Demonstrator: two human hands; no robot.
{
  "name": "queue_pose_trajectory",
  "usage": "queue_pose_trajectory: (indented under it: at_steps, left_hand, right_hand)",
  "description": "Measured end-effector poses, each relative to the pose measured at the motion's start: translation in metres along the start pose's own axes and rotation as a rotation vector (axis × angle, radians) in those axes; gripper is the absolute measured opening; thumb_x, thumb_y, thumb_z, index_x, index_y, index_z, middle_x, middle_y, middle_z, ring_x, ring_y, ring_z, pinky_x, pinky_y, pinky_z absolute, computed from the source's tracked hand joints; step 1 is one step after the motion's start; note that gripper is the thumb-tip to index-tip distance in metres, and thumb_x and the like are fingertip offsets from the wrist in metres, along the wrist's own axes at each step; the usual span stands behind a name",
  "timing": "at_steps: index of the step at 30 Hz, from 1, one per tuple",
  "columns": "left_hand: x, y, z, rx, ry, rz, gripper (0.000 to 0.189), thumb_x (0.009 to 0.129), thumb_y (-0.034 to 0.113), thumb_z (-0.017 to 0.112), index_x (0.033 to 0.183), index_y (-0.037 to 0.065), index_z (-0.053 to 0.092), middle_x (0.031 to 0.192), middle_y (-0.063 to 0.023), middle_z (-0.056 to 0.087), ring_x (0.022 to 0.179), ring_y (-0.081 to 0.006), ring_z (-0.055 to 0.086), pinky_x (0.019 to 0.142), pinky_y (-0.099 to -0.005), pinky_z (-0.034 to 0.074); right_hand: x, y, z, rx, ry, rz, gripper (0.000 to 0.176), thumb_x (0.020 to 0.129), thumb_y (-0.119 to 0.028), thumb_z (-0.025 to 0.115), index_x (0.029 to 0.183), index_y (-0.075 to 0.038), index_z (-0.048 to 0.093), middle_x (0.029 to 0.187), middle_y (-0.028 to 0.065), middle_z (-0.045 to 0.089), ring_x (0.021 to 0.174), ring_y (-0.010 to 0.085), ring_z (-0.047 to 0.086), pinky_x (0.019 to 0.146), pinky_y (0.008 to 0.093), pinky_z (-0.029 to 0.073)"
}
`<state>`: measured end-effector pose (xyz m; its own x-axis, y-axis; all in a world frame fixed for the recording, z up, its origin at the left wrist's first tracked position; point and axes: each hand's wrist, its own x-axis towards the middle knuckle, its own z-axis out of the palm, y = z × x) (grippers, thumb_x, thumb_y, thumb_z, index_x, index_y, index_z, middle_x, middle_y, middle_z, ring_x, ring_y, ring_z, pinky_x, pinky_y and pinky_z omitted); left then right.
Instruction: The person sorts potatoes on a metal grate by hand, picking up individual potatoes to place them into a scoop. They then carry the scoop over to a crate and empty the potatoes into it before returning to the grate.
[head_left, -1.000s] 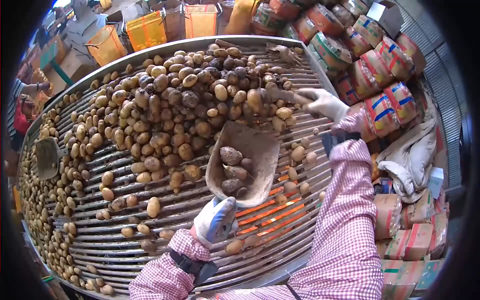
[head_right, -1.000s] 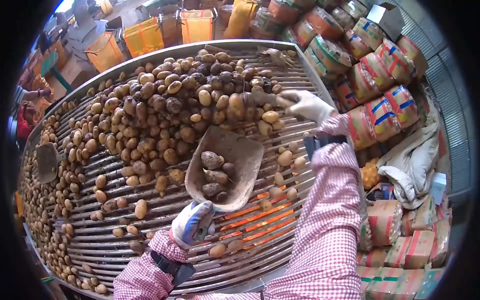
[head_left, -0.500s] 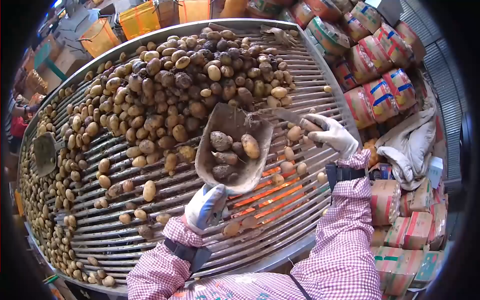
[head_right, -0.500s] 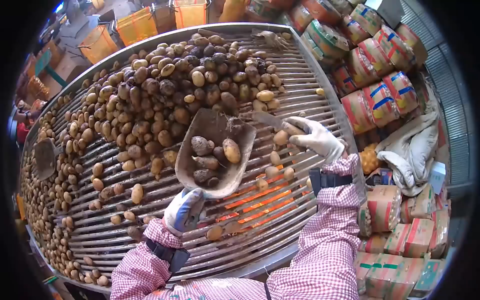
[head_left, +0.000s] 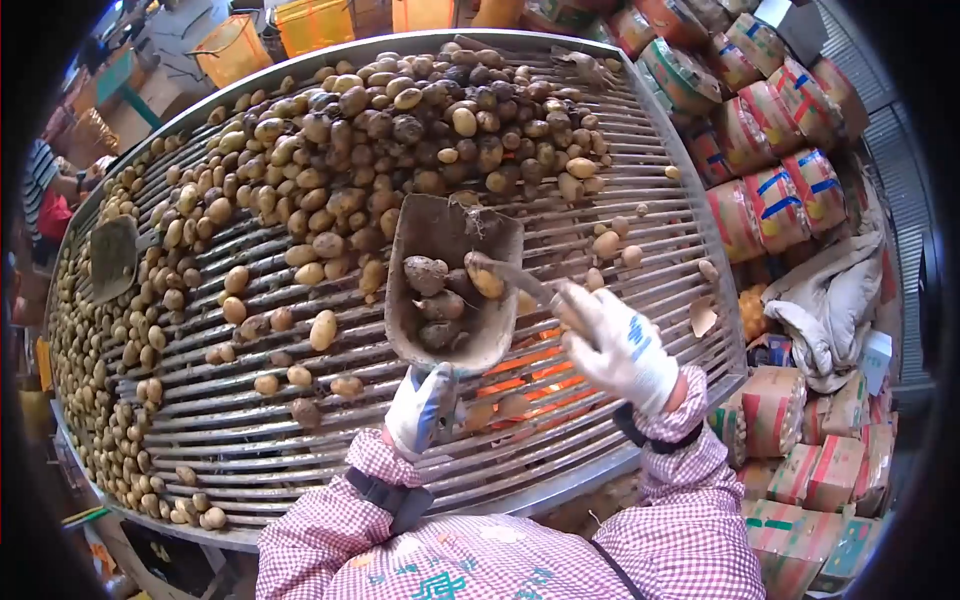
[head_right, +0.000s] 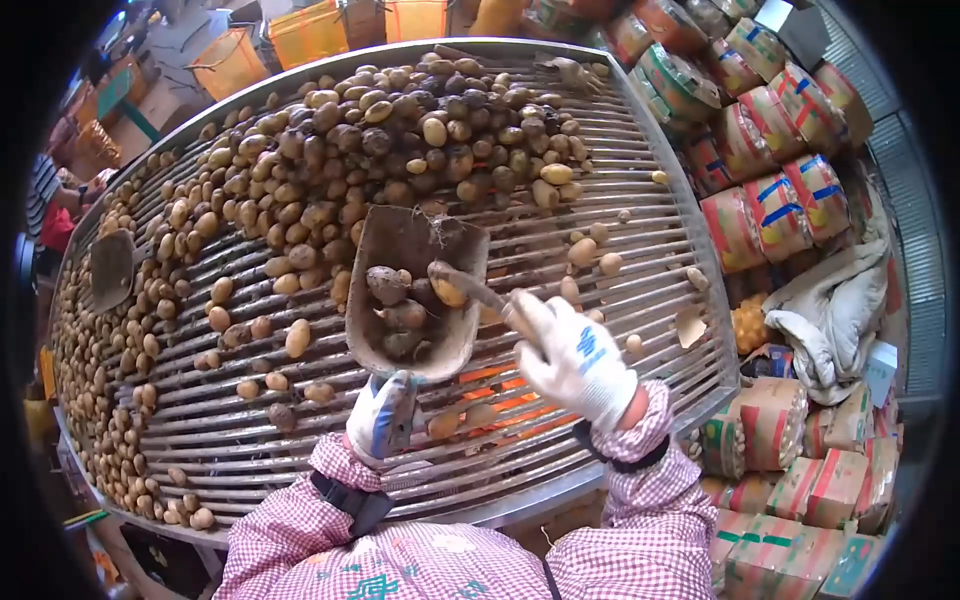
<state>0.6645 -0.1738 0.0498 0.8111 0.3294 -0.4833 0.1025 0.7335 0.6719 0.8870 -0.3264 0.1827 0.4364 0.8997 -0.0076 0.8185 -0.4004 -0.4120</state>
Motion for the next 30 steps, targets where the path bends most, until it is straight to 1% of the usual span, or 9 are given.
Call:
queue_pose_trajectory:
  at_steps: [4, 5, 8, 12, 15, 16, 18, 20, 30]
  left_hand:
    - [-0.022, -0.001, -0.014, 0.039, -0.006, -0.011, 0.037, 0.104, 0.038, 0.057, 0.128, 0.010, 0.051, 0.096, -0.0005, 0.060, 0.069, -0.0104, 0.058, 0.057, -0.0259, 0.049]
    - [-0.027, 0.000, -0.010, 0.026, 0.021, 0.028, 0.036, 0.103, 0.041, 0.057, 0.122, 0.011, 0.051, 0.088, -0.0010, 0.059, 0.065, -0.0112, 0.059, 0.052, -0.0259, 0.047]
    - [-0.043, -0.003, -0.016, 0.050, 0.052, 0.056, 0.037, 0.103, 0.043, 0.058, 0.119, 0.011, 0.052, 0.085, -0.0009, 0.058, 0.065, -0.0116, 0.060, 0.050, -0.0253, 0.046]
    - [-0.056, -0.018, -0.028, -0.002, 0.082, 0.129, 0.037, 0.102, 0.045, 0.058, 0.118, 0.012, 0.052, 0.082, -0.0027, 0.058, 0.061, -0.0121, 0.059, 0.046, -0.0249, 0.044]
    - [-0.076, -0.015, -0.038, -0.006, 0.081, 0.101, 0.036, 0.103, 0.045, 0.058, 0.118, 0.013, 0.052, 0.082, -0.0022, 0.060, 0.062, -0.0119, 0.060, 0.048, -0.0250, 0.045]
    - [-0.083, -0.013, -0.040, 0.013, 0.090, 0.055, 0.036, 0.103, 0.045, 0.058, 0.118, 0.013, 0.052, 0.082, -0.0018, 0.060, 0.063, -0.0117, 0.060, 0.050, -0.0251, 0.046]
    - [-0.090, -0.019, -0.046, 0.000, 0.082, 0.137, 0.039, 0.103, 0.046, 0.057, 0.121, 0.013, 0.052, 0.077, -0.0018, 0.060, 0.062, -0.0114, 0.059, 0.052, -0.0257, 0.048]
    - [-0.104, -0.018, -0.061, -0.001, 0.046, 0.096, 0.037, 0.103, 0.044, 0.057, 0.121, 0.012, 0.052, 0.082, -0.0009, 0.060, 0.064, -0.0118, 0.061, 0.053, -0.0259, 0.049]
    - [-0.150, -0.030, -0.102, -0.041, 0.172, 0.180, 0.036, 0.103, 0.044, 0.059, 0.116, 0.011, 0.054, 0.083, -0.0006, 0.057, 0.067, -0.0134, 0.061, 0.054, -0.0258, 0.048]
  right_hand:
    - [-0.026, -0.029, 0.039, 0.059, 0.014, -0.045, 0.056, 0.089, -0.013, 0.068, 0.142, -0.004, 0.051, 0.100, 0.0194, 0.061, 0.083, 0.0378, 0.066, 0.072, 0.0445, 0.056]
    - [-0.031, -0.037, 0.048, 0.050, -0.009, -0.015, 0.057, 0.089, -0.013, 0.068, 0.142, -0.004, 0.050, 0.101, 0.0198, 0.060, 0.082, 0.0387, 0.066, 0.072, 0.0446, 0.056]
    - [-0.043, -0.058, 0.068, 0.045, -0.015, 0.035, 0.061, 0.087, -0.006, 0.069, 0.145, -0.004, 0.049, 0.110, 0.0223, 0.059, 0.088, 0.0411, 0.066, 0.077, 0.0454, 0.055]
    - [-0.054, -0.075, 0.077, -0.066, 0.157, 0.152, 0.066, 0.090, -0.007, 0.065, 0.150, -0.001, 0.040, 0.109, 0.0223, 0.054, 0.088, 0.0388, 0.065, 0.077, 0.0448, 0.056]
    - [-0.059, -0.072, 0.069, -0.202, 0.513, 0.105, 0.069, 0.089, -0.006, 0.066, 0.152, -0.001, 0.039, 0.109, 0.0213, 0.053, 0.084, 0.0351, 0.064, 0.068, 0.0419, 0.057]
    - [-0.062, -0.078, 0.069, -0.209, 0.512, 0.098, 0.069, 0.089, -0.006, 0.066, 0.152, -0.001, 0.039, 0.109, 0.0213, 0.053, 0.084, 0.0351, 0.064, 0.068, 0.0419, 0.057]
    - [-0.068, -0.103, 0.075, -0.092, 0.307, 0.111, 0.069, 0.088, -0.005, 0.066, 0.152, -0.002, 0.040, 0.110, 0.0223, 0.054, 0.085, 0.0355, 0.065, 0.068, 0.0429, 0.057]
    - [-0.071, -0.136, 0.084, -0.015, 0.161, 0.031, 0.062, 0.087, -0.007, 0.067, 0.146, -0.005, 0.047, 0.111, 0.0225, 0.057, 0.085, 0.0373, 0.066, 0.072, 0.0449, 0.058]
    - [-0.052, -0.182, 0.158, -0.130, 0.094, -0.059, 0.055, 0.090, -0.011, 0.065, 0.143, -0.005, 0.050, 0.110, 0.0209, 0.056, 0.084, 0.0379, 0.067, 0.068, 0.0444, 0.057]
